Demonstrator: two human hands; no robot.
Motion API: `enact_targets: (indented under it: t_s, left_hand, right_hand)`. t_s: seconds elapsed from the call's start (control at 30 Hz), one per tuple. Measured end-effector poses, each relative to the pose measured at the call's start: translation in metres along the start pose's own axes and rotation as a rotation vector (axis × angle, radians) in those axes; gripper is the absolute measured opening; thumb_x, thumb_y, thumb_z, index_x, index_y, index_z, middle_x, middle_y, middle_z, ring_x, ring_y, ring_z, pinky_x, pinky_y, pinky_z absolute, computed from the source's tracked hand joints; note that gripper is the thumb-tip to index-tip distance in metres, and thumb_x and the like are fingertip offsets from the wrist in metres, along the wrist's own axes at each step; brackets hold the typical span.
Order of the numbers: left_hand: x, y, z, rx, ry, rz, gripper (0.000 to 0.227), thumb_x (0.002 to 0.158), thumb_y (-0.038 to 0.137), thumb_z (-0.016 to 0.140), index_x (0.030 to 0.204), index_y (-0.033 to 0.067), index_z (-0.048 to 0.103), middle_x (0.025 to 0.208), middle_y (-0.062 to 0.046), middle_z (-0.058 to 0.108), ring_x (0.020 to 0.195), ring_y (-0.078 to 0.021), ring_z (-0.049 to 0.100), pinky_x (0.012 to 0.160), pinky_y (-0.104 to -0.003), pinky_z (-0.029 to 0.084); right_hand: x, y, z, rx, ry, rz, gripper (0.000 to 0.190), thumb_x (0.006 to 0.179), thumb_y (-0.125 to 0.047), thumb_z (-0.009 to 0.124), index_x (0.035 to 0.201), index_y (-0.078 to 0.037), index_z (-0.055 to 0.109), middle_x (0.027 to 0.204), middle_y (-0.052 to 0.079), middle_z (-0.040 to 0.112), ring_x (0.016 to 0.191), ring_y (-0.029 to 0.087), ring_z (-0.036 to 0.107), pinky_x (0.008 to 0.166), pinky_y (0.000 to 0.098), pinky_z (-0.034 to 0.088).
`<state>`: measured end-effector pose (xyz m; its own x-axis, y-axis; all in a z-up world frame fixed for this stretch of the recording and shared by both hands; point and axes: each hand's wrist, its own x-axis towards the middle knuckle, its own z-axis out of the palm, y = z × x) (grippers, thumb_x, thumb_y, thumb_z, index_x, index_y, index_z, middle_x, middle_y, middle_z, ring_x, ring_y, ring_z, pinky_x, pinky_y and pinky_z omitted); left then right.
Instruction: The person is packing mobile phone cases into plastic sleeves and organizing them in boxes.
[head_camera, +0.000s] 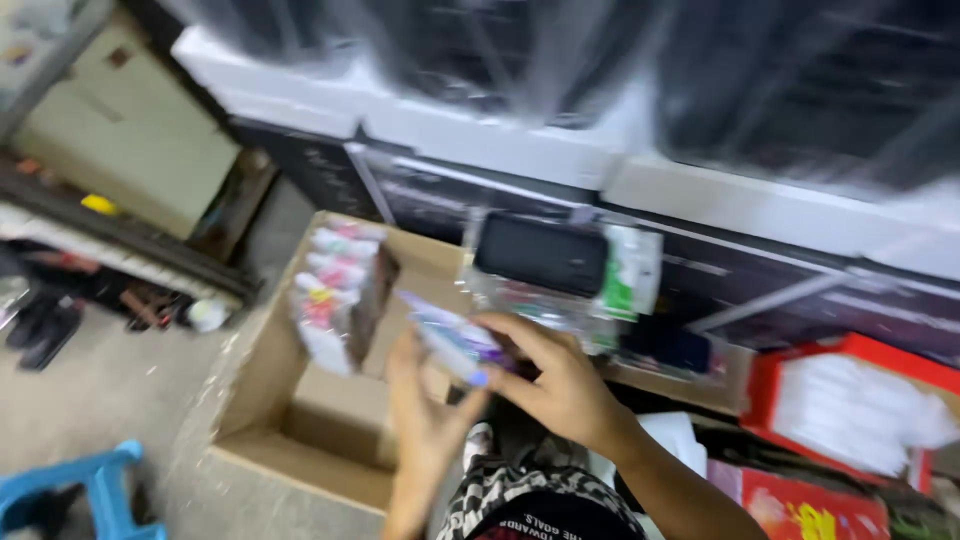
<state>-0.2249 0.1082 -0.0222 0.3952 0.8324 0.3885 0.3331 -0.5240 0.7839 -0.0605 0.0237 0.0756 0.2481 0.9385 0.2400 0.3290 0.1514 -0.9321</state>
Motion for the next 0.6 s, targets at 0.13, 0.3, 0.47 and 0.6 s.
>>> enact_targets:
  t_s: [0.13, 0.3, 0.47, 0.6]
  left_hand:
    - [0.009, -0.086, -0.067, -0.117, 0.193, -0.225, 0.105, 0.062, 0.011, 0.088, 0.152, 0.0007, 0.035, 0.148, -0.021, 0.043, 0.136, -0.0367, 0.049, 0.107, -0.045, 0.048]
    - [0.001, -0.221, -0.085, 0.322, 0.273, -0.281, 0.109, 0.058, 0.006, 0.093, 0.151, 0.0025, 0.036, 0.143, -0.028, 0.035, 0.132, -0.0437, 0.040, 0.113, -0.050, 0.036]
    - [-0.002, -0.295, -0.064, 0.281, 0.273, -0.448, 0.113, 0.059, 0.006, 0.091, 0.156, 0.0068, 0.033, 0.139, -0.030, 0.035, 0.122, -0.0448, 0.046, 0.107, -0.048, 0.040]
    - [-0.012, -0.363, -0.037, 0.192, 0.278, -0.484, 0.113, 0.067, 0.006, 0.085, 0.163, 0.0066, 0.026, 0.135, -0.033, 0.040, 0.116, -0.0472, 0.053, 0.105, -0.049, 0.043]
  right_hand:
    - [0.019, -0.009, 0.029, -0.035, -0.036, -0.164, 0.054, 0.091, -0.008, 0.074, 0.140, 0.003, 0.055, 0.133, 0.017, 0.066, 0.119, 0.028, 0.067, 0.099, 0.0373, 0.052]
    - [0.016, 0.014, 0.048, -0.094, -0.016, 0.053, 0.027, 0.092, -0.011, 0.071, 0.118, -0.002, 0.070, 0.114, 0.009, 0.077, 0.105, 0.020, 0.075, 0.091, 0.0332, 0.057]
    - [0.012, 0.023, 0.066, -0.136, -0.037, 0.152, 0.019, 0.092, -0.011, 0.069, 0.110, -0.005, 0.072, 0.105, 0.008, 0.078, 0.098, 0.021, 0.076, 0.084, 0.0327, 0.058]
    - [-0.003, 0.044, 0.076, -0.190, -0.018, 0.106, 0.019, 0.091, -0.010, 0.069, 0.109, -0.004, 0.071, 0.103, 0.009, 0.076, 0.095, 0.026, 0.075, 0.080, 0.0337, 0.058]
